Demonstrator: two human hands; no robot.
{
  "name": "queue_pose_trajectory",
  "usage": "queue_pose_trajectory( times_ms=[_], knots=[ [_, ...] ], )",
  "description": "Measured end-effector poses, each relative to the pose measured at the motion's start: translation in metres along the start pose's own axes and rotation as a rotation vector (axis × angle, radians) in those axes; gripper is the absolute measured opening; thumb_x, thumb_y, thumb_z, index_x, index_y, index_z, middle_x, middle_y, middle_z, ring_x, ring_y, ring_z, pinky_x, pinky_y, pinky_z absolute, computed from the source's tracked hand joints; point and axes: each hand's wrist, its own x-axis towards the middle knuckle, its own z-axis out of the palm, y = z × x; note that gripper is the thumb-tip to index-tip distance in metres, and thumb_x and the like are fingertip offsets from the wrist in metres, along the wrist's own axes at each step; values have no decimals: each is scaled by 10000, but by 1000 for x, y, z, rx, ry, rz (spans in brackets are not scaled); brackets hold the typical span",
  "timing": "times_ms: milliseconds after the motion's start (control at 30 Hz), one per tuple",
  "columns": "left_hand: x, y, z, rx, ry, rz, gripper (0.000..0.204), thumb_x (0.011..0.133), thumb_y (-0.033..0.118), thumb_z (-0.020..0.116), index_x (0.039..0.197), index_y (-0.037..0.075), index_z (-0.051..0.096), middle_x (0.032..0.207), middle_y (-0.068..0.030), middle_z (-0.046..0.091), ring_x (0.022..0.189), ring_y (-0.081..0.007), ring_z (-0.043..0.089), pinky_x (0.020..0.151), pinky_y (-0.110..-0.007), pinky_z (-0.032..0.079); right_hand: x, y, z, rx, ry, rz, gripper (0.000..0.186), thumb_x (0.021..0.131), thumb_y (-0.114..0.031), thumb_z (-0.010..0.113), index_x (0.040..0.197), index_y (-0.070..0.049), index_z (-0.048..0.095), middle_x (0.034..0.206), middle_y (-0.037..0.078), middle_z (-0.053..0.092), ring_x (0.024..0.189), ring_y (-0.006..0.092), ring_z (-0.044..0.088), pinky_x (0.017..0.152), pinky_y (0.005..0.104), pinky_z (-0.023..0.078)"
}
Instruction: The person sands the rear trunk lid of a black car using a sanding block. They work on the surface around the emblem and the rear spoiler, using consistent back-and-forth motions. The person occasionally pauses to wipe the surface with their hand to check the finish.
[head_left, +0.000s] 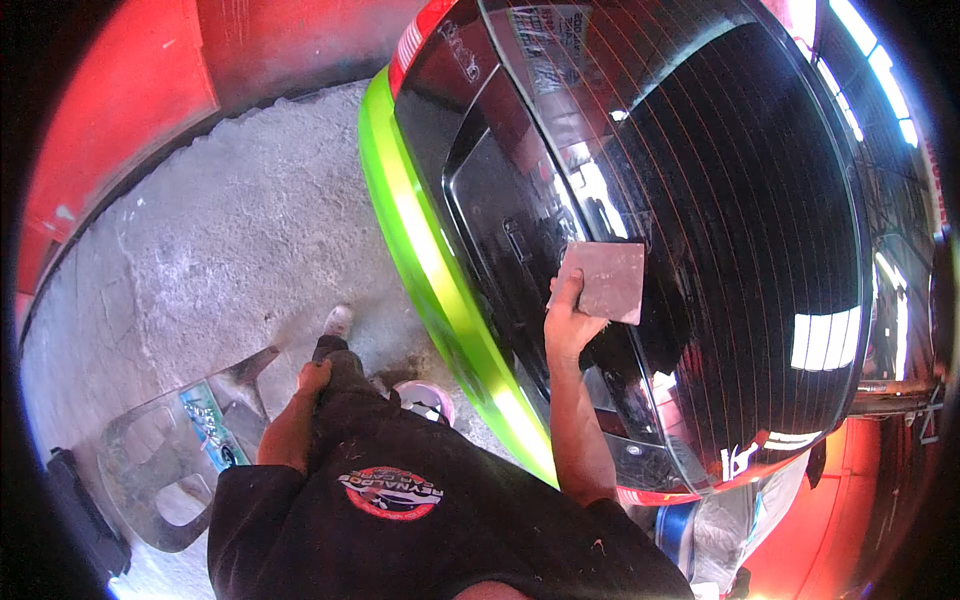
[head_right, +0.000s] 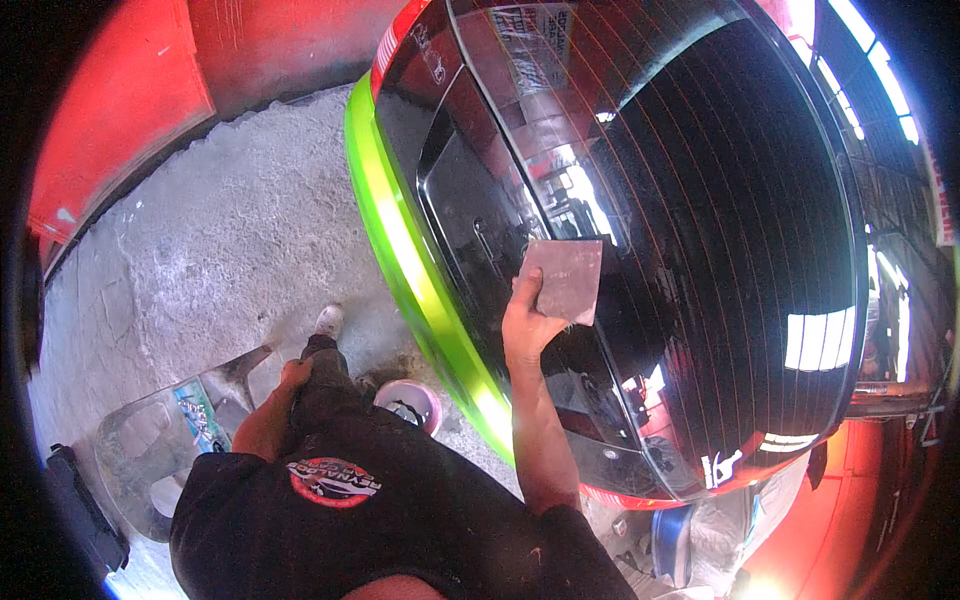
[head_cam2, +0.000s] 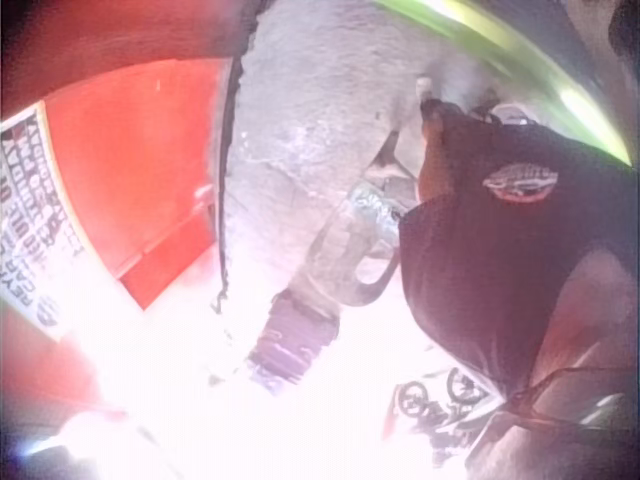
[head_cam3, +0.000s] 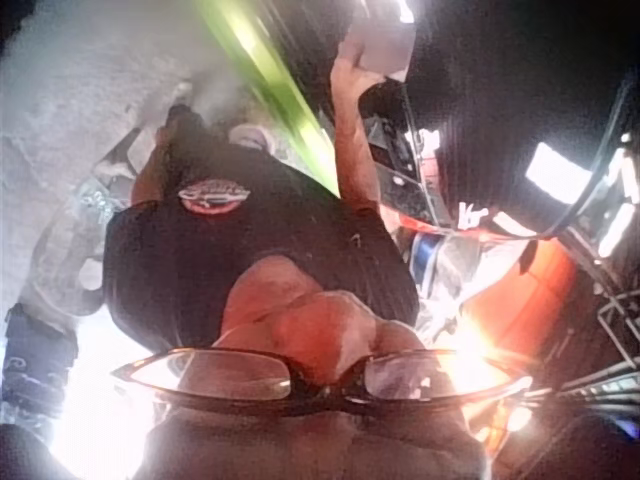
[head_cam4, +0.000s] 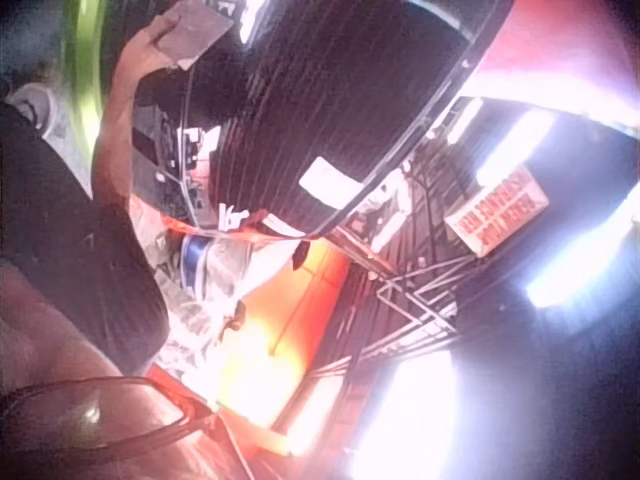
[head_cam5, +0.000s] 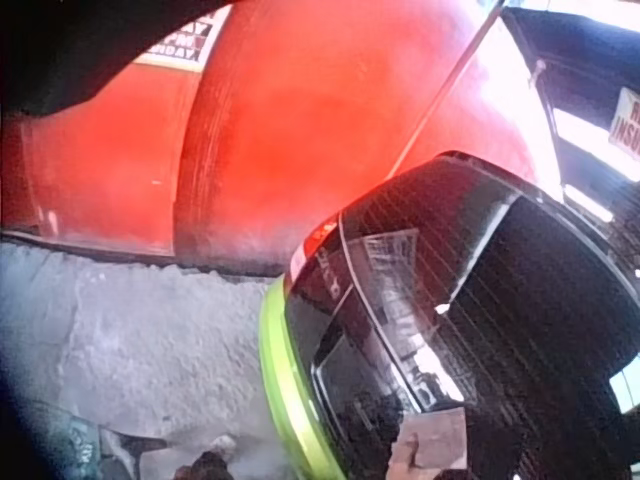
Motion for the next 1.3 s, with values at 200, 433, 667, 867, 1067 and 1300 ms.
queue_pose_trajectory(
  times_ms=[200,433,667,867,1067,1300],
  knots=[
    [-3,-18,-1,-3,-36,-67,636,875,610,580,1178,73,735,1240,-207,689,1222,-367,624,1054,-453,464,0,-3,4,-31,9,-19,377,963,-144,659,1225,94,531,925,187,687,636,224,677,521,314,544],
    [-17,-1,-14,9,-5,20,624,878,610,580,1135,68,751,1231,-207,692,1214,-369,628,1047,-454,471,-1,-1,3,-43,0,29,377,956,-124,666,1209,127,540,961,183,690,713,235,704,546,325,588],
    [5,-11,-7,63,-7,27,629,882,613,574,1143,67,747,1240,-217,684,1217,-371,625,1048,-451,470,0,-11,4,-36,-47,8,473,958,-85,647,1323,127,432,1158,250,632,908,314,703,665,377,661],
    [-3,-19,-9,59,-36,14,675,872,615,565,1164,29,731,1225,-244,682,1205,-378,632,1038,-458,474,-6,-7,8,20,62,-23,457,941,-39,657,1304,147,449,1110,229,652,797,276,711,642,334,627],
    [-15,-15,-22,42,-53,34,666,871,591,579,1183,20,721,1223,-256,678,1201,-398,627,1036,-462,473,-6,-2,5,-19,-32,0,434,940,-86,649,1274,139,487,1141,239,651,862,310,714,636,370,649],
    [-12,-8,-12,21,2,56,650,877,589,581,1149,18,731,1211,-251,685,1190,-399,632,1031,-461,475,0,-10,4,-33,-21,32,432,942,-89,656,1259,150,486,1132,240,656,881,315,714,644,371,657]
  ],
)
